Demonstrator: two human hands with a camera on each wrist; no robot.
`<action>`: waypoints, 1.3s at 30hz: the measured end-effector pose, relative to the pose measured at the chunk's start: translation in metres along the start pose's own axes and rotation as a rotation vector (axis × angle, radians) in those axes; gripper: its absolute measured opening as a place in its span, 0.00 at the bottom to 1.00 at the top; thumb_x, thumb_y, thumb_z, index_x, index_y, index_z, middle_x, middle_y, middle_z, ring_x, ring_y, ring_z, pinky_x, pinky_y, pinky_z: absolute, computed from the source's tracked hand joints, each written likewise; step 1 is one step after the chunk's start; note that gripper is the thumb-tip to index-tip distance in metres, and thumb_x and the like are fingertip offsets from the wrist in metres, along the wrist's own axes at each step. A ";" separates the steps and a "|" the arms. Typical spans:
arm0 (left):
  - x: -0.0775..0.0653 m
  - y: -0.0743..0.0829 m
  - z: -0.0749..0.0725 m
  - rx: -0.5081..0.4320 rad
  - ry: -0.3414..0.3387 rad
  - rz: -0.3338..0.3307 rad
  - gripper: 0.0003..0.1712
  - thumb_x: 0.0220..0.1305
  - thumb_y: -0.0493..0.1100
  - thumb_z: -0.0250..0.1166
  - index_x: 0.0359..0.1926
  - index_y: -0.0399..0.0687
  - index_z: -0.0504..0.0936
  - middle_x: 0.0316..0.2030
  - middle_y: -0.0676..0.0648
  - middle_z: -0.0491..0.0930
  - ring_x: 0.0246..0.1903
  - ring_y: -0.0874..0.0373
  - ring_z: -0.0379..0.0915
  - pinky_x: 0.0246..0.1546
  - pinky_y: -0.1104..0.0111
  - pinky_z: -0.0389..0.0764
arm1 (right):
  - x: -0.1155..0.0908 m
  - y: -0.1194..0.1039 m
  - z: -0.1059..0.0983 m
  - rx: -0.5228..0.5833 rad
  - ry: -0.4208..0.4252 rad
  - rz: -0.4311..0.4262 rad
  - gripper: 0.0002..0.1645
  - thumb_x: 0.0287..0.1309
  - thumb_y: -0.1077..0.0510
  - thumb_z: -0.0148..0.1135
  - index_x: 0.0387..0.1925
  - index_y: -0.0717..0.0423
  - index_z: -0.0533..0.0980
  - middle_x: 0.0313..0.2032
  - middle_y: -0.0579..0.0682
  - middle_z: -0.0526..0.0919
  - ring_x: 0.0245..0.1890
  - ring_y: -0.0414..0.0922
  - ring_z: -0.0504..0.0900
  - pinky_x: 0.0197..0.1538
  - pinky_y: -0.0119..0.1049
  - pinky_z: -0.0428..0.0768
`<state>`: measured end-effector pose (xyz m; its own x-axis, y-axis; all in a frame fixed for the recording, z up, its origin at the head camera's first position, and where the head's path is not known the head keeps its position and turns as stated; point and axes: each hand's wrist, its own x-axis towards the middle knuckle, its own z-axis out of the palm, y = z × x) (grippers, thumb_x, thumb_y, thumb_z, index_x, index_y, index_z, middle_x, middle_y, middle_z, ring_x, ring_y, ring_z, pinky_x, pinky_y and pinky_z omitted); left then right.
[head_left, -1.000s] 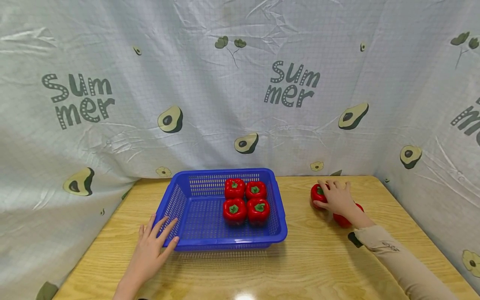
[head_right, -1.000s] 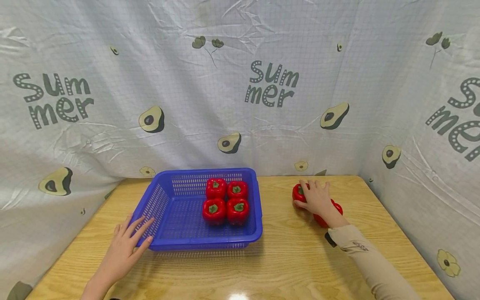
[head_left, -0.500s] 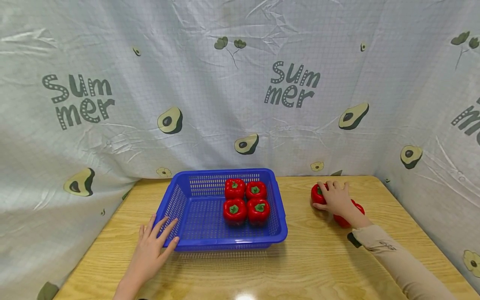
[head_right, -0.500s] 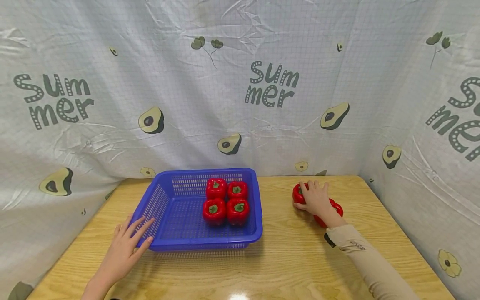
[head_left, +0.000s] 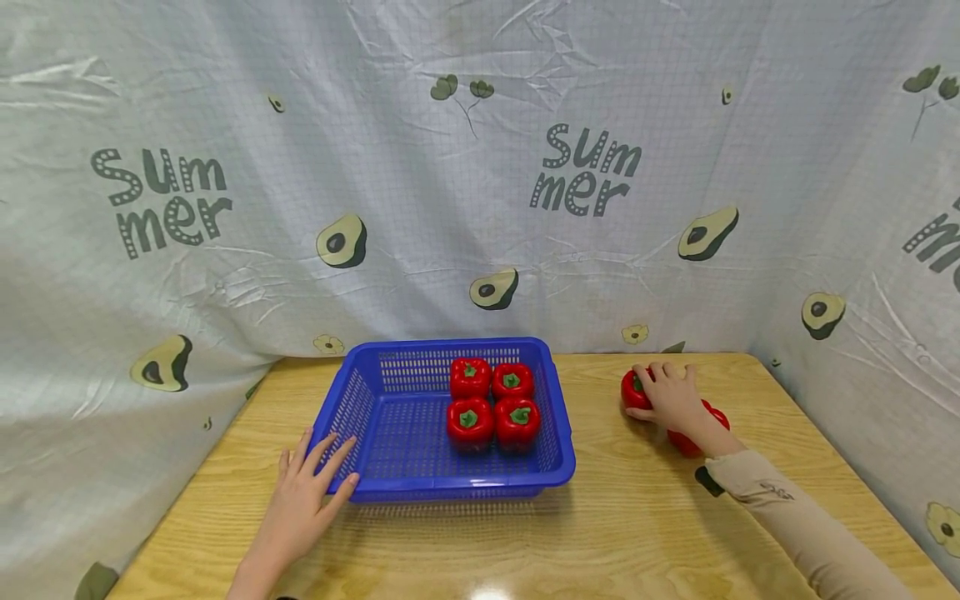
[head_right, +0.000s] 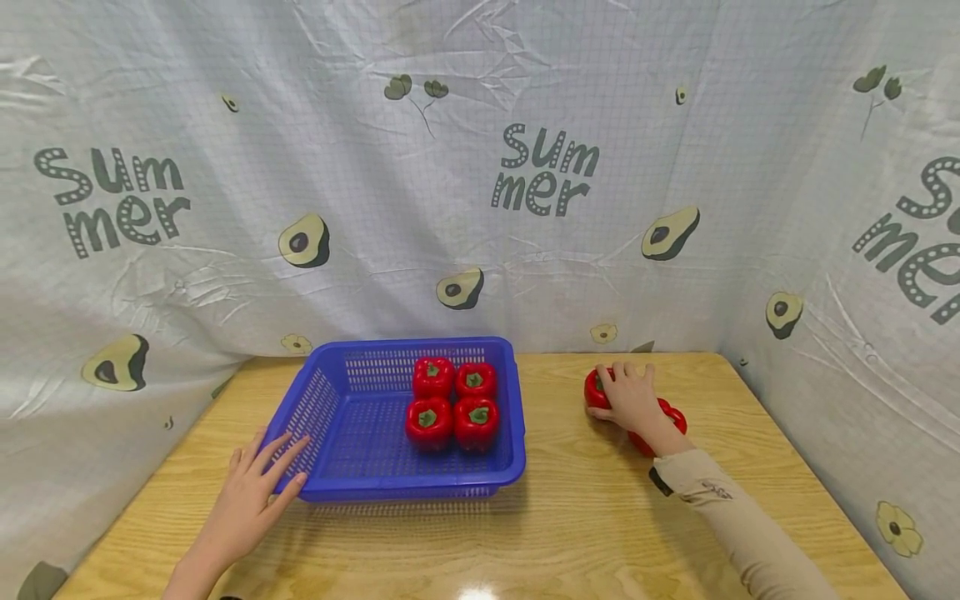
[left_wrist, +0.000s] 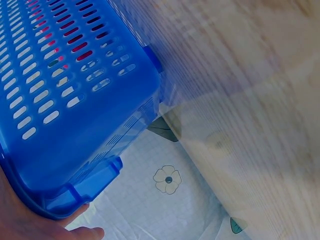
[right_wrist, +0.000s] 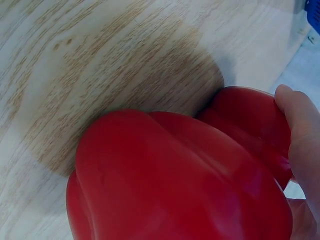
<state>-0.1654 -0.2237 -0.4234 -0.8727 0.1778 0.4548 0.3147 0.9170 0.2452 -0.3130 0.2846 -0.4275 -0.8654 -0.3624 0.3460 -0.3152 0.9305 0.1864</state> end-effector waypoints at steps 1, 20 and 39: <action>0.000 0.000 0.000 0.000 0.002 0.001 0.25 0.57 0.50 0.58 0.57 0.50 0.71 0.56 0.37 0.68 0.63 0.33 0.47 0.55 0.34 0.48 | 0.000 0.000 0.000 0.001 -0.004 -0.005 0.43 0.40 0.37 0.65 0.53 0.61 0.67 0.44 0.64 0.73 0.47 0.61 0.69 0.48 0.67 0.61; 0.002 0.000 -0.002 0.015 0.014 0.024 0.25 0.57 0.50 0.58 0.56 0.49 0.72 0.56 0.37 0.67 0.63 0.34 0.48 0.54 0.33 0.50 | 0.003 -0.004 -0.024 0.020 0.040 -0.081 0.45 0.37 0.38 0.67 0.54 0.61 0.67 0.44 0.64 0.72 0.46 0.61 0.70 0.47 0.66 0.62; 0.012 0.004 -0.006 0.092 -0.019 -0.041 0.34 0.56 0.57 0.58 0.63 0.55 0.63 0.61 0.36 0.60 0.62 0.36 0.52 0.58 0.38 0.49 | 0.013 -0.022 -0.076 0.053 0.112 -0.109 0.46 0.36 0.36 0.67 0.55 0.58 0.66 0.45 0.62 0.74 0.46 0.60 0.70 0.49 0.63 0.59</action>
<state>-0.1720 -0.2200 -0.4120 -0.8915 0.1451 0.4291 0.2435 0.9523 0.1839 -0.2882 0.2551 -0.3573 -0.7768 -0.4623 0.4275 -0.4276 0.8857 0.1809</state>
